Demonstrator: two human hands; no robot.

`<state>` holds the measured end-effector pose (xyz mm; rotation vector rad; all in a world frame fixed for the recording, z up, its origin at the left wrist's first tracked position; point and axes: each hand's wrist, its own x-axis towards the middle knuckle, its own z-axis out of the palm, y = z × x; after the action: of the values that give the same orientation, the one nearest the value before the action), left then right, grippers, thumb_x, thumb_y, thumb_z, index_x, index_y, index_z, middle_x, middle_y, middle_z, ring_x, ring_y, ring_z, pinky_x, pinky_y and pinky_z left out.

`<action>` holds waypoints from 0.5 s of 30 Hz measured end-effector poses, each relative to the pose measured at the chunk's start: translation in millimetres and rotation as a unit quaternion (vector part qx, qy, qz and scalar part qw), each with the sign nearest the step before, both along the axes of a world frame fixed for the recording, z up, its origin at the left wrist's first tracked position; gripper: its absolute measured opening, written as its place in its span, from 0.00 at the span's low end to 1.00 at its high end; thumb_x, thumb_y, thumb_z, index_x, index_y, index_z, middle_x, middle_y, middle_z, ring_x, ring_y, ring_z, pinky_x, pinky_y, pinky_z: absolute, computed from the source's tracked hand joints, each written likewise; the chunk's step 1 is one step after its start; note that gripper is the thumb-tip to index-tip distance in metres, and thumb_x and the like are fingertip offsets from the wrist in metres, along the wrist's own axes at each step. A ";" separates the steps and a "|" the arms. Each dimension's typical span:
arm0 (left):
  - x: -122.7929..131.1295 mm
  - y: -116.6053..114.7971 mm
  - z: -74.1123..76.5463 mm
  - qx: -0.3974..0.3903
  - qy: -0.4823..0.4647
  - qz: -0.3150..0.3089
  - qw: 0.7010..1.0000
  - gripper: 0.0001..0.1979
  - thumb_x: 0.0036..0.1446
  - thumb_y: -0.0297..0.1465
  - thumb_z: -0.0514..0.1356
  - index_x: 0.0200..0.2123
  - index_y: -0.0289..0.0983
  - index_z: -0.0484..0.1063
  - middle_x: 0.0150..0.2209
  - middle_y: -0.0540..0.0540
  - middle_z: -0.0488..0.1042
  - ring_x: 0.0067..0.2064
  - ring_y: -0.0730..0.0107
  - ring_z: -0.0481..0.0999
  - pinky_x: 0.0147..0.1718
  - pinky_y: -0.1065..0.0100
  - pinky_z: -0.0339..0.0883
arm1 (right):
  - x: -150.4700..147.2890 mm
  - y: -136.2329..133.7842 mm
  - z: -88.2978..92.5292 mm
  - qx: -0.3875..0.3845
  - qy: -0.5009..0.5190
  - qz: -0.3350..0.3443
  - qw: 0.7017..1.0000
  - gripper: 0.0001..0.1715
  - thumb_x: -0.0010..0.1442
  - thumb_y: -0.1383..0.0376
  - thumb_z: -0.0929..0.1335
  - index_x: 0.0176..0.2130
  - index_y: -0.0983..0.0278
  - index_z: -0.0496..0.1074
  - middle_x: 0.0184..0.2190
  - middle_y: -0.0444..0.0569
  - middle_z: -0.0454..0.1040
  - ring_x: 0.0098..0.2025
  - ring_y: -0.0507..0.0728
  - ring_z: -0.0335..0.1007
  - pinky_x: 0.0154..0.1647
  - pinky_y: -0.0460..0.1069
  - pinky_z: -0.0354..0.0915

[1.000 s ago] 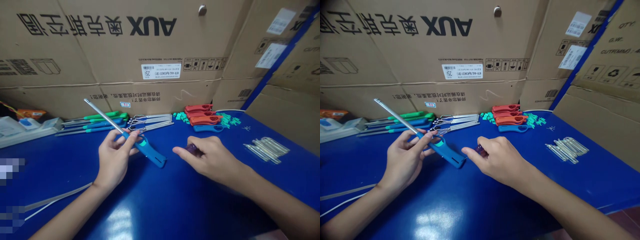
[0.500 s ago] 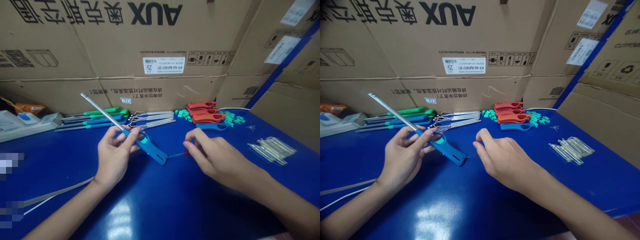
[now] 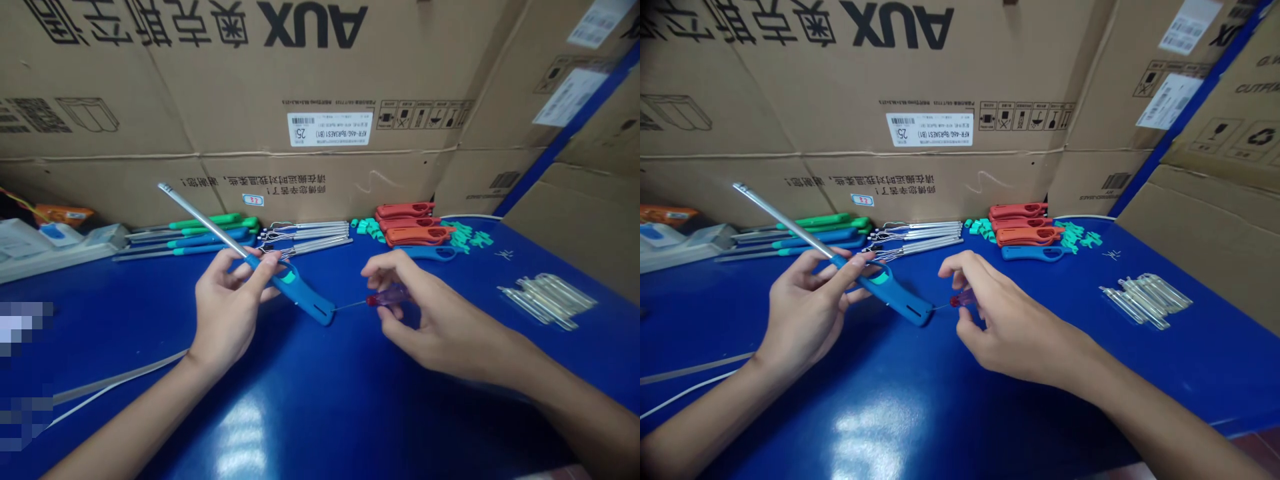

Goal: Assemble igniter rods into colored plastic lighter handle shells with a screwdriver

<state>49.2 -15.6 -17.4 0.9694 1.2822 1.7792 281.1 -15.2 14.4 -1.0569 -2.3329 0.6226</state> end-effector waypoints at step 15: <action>-1.0 0.8 2.2 0.018 0.016 0.010 1.000 0.16 0.43 0.32 0.71 0.34 0.38 0.70 0.34 0.44 0.79 0.38 0.58 0.81 0.28 0.65 0.79 | -1.9 3.6 -3.6 -0.021 -0.038 -0.074 0.996 0.20 0.64 0.55 0.64 0.53 0.59 0.61 0.27 0.42 0.69 0.26 0.53 0.66 0.26 0.47 0.60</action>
<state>48.2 -14.8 -15.1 1.0119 1.2864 1.8152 279.2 -11.5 10.8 -1.2802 -2.2873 0.5870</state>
